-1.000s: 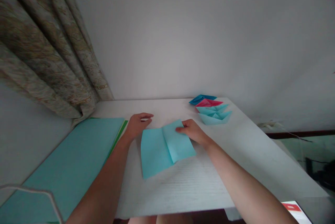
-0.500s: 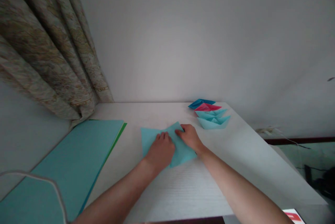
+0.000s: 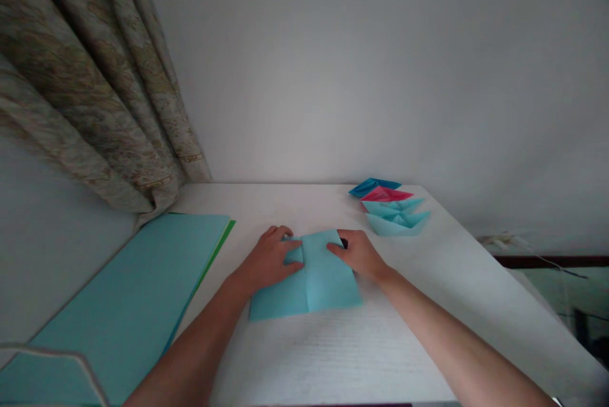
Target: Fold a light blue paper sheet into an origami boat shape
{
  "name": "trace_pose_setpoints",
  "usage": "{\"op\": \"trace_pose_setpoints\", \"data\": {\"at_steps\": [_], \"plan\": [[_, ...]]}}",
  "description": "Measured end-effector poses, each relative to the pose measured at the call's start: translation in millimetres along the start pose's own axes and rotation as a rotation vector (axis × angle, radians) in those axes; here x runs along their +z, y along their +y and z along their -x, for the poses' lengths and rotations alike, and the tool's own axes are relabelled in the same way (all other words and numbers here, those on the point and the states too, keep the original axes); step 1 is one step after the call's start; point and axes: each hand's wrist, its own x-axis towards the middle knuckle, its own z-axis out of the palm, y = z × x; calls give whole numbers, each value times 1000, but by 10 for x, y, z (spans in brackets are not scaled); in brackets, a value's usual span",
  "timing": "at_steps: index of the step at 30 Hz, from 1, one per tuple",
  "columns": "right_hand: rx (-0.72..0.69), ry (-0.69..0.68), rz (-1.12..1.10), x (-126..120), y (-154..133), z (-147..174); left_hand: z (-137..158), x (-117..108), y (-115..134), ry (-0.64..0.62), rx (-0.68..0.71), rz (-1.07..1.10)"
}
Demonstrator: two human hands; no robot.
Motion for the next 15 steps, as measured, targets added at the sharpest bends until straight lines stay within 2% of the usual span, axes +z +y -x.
{"op": "trace_pose_setpoints", "data": {"at_steps": [5,10,15], "plan": [[46,17,169,70,-178,116,-4,-35,-52,-69,72,4],[-87,-54,253,131,-229,213,-9,-57,-54,-152,131,32],[-60,37,329,191,-138,241,-5,-3,-101,-115,121,24]]}}
